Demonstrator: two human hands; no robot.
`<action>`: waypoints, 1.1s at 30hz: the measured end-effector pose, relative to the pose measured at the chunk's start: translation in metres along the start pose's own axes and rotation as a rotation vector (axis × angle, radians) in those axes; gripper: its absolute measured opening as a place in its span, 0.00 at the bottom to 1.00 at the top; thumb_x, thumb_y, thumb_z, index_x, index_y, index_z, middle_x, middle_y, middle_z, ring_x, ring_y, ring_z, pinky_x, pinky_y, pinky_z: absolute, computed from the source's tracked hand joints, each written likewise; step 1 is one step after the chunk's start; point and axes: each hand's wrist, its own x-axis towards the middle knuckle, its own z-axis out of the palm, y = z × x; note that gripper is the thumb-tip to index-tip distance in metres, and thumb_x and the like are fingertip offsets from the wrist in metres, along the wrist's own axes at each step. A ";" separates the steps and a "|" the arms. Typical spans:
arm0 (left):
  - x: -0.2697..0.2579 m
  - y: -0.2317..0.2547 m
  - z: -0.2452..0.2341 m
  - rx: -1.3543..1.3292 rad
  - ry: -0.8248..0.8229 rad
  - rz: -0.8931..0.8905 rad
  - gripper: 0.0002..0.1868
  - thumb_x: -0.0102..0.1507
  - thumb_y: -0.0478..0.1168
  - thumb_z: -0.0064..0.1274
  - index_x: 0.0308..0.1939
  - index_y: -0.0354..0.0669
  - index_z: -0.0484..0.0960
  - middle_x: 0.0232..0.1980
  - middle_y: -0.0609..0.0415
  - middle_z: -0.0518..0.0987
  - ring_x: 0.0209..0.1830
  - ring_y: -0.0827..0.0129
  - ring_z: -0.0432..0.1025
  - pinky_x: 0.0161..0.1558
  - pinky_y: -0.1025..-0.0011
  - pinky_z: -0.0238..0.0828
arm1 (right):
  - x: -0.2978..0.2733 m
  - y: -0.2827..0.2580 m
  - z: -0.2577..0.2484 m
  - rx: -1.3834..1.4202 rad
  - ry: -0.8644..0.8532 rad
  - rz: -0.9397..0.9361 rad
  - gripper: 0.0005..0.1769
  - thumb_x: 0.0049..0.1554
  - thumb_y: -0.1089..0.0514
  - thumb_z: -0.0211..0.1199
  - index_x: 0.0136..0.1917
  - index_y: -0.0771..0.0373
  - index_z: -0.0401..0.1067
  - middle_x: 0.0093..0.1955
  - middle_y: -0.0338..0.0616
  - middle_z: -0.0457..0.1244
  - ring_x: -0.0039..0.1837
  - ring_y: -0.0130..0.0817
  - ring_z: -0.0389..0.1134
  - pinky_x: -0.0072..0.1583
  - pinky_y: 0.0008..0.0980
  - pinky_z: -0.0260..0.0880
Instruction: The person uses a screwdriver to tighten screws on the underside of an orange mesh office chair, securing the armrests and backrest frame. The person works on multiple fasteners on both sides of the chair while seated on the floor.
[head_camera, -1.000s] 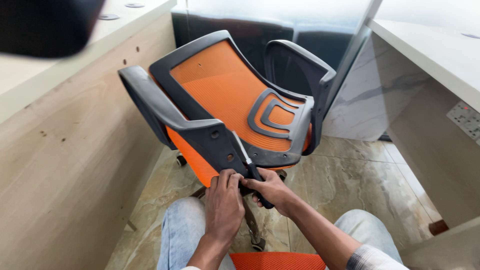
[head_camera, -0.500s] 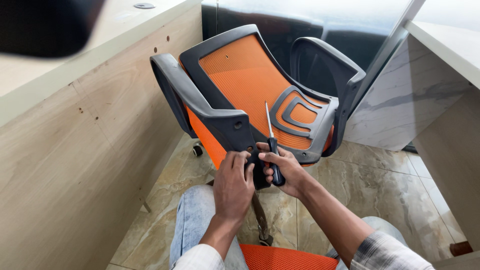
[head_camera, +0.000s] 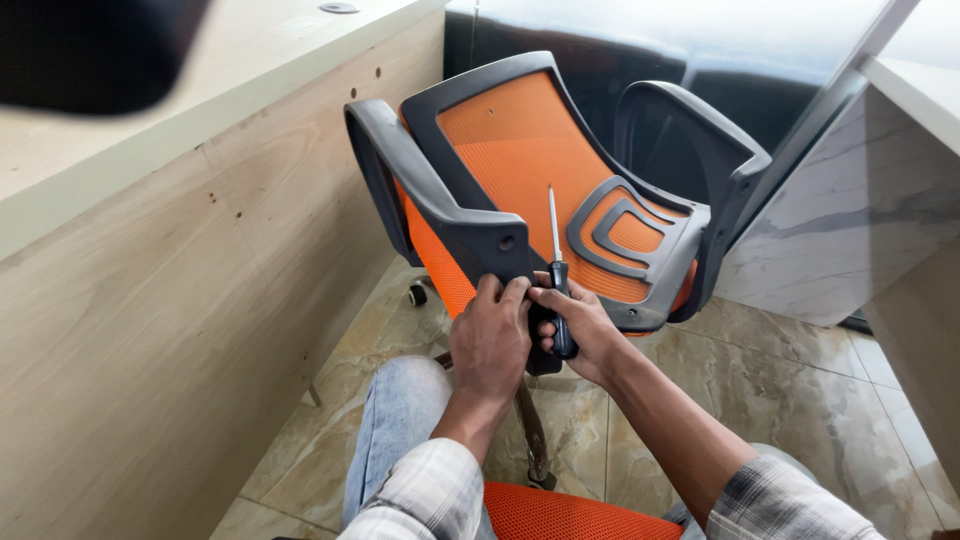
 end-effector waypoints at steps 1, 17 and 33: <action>0.001 0.000 0.001 0.010 -0.006 -0.013 0.13 0.66 0.39 0.54 0.54 0.44 0.83 0.41 0.50 0.75 0.36 0.57 0.77 0.37 0.58 0.75 | 0.001 0.001 0.000 -0.008 0.004 -0.002 0.15 0.60 0.57 0.61 0.60 0.58 0.70 0.37 0.33 0.62 0.30 0.19 0.61 0.30 0.20 0.63; 0.031 -0.007 -0.015 0.009 -0.081 -0.220 0.03 0.64 0.36 0.52 0.39 0.43 0.80 0.46 0.50 0.74 0.47 0.53 0.75 0.43 0.53 0.74 | 0.000 -0.002 0.033 -0.029 0.018 -0.013 0.22 0.60 0.57 0.62 0.67 0.57 0.68 0.44 0.34 0.65 0.32 0.22 0.62 0.33 0.23 0.67; -0.020 -0.011 -0.016 -0.541 -0.159 -0.406 0.05 0.61 0.33 0.60 0.35 0.37 0.78 0.34 0.50 0.83 0.32 0.66 0.79 0.38 0.66 0.75 | -0.098 0.008 -0.084 0.085 0.359 -0.277 0.14 0.63 0.55 0.63 0.58 0.63 0.67 0.41 0.35 0.56 0.39 0.27 0.61 0.40 0.30 0.65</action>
